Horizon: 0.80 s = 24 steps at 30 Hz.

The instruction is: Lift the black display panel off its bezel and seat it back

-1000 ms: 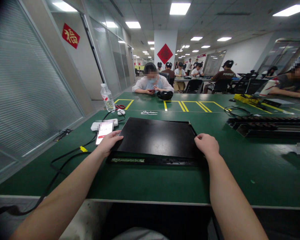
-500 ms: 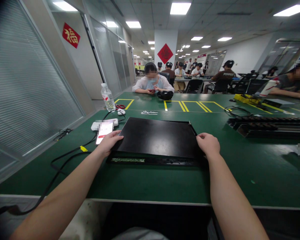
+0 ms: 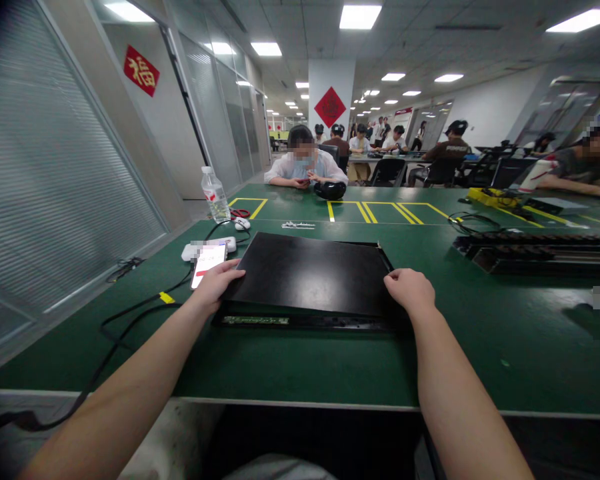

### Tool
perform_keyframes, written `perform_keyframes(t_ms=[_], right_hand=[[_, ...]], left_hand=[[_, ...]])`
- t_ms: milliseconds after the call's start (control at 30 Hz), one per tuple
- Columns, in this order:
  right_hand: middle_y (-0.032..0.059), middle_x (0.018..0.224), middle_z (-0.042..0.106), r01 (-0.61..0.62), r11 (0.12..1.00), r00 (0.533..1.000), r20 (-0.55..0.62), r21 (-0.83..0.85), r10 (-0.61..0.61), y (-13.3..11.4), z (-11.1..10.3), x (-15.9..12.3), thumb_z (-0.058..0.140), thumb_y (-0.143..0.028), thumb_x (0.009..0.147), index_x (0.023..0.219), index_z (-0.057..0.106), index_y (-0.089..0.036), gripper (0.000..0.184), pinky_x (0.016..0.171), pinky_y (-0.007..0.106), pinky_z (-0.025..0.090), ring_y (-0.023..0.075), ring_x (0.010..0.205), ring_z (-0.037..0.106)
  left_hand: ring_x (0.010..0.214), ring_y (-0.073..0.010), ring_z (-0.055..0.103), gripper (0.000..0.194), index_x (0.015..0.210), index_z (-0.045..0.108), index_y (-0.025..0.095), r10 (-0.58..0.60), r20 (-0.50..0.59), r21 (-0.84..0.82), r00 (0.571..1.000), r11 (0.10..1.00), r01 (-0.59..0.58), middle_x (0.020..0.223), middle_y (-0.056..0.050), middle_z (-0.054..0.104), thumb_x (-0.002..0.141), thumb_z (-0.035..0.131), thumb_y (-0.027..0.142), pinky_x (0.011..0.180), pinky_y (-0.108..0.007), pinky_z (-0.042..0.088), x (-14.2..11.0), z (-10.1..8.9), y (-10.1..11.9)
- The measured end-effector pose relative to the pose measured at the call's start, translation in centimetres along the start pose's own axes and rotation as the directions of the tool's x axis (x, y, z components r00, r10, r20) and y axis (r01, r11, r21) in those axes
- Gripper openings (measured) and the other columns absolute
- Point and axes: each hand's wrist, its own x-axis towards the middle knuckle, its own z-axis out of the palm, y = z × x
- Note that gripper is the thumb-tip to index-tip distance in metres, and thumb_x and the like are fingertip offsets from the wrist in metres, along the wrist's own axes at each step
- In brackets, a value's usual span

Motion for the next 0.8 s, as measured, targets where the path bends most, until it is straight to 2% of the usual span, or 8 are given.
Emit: perform_keyframes(t_ms=[233, 533, 633, 800], right_hand=[[0.0126, 0.101, 0.081, -0.016, 0.999, 1.000, -0.016, 0.031, 0.016, 0.4, 0.1, 0.0, 0.057, -0.037, 0.087, 0.108, 0.088, -0.025, 0.039, 0.077, 0.037, 0.054, 0.0320, 0.094, 0.075], [0.0132, 0.095, 0.081, -0.061, 0.993, 0.997, -0.045, 0.101, 0.066, 0.9, 0.3, 0.5, 0.060, -0.038, 0.082, 0.100, 0.088, -0.025, 0.036, 0.073, 0.037, 0.052, 0.0314, 0.087, 0.074], [0.0124, 0.093, 0.080, -0.065, 0.986, 0.996, -0.058, 0.152, 0.074, 1.2, 0.6, 0.7, 0.062, -0.038, 0.080, 0.096, 0.088, -0.025, 0.033, 0.071, 0.037, 0.051, 0.0307, 0.085, 0.073], [0.0107, 0.091, 0.080, -0.092, 0.955, 0.991, -0.066, 0.283, 0.116, 2.1, 1.0, 1.2, 0.062, -0.040, 0.079, 0.089, 0.087, -0.026, 0.031, 0.070, 0.036, 0.049, 0.0302, 0.085, 0.071]], left_hand=[[0.074, -0.0187, 0.077, 0.038, 0.114, 0.077, 0.015, 0.002, -0.009, 0.049, 1.000, 0.999, -0.002, 0.090, -0.006, 0.083, 0.078, 0.070, 0.001, 0.077, -0.031, 0.061, 0.1, -0.1, -0.2], [0.068, -0.0206, 0.075, 0.052, 0.129, 0.072, 0.013, 0.019, 0.044, 0.111, 0.999, 0.993, -0.024, 0.078, -0.004, 0.079, 0.077, 0.077, 0.007, 0.076, -0.034, 0.062, 0.9, -0.8, -1.0], [0.074, -0.0228, 0.077, 0.055, 0.131, 0.072, 0.014, 0.033, 0.052, 0.126, 0.998, 0.991, -0.039, 0.080, -0.004, 0.079, 0.077, 0.078, 0.010, 0.081, -0.038, 0.063, 1.0, -1.0, -1.1], [0.102, -0.0272, 0.078, 0.049, 0.120, 0.078, 0.015, 0.109, 0.035, 0.161, 0.993, 0.981, -0.113, 0.107, -0.010, 0.082, 0.071, 0.083, 0.012, 0.099, -0.041, 0.059, 1.1, -1.2, -1.0]])
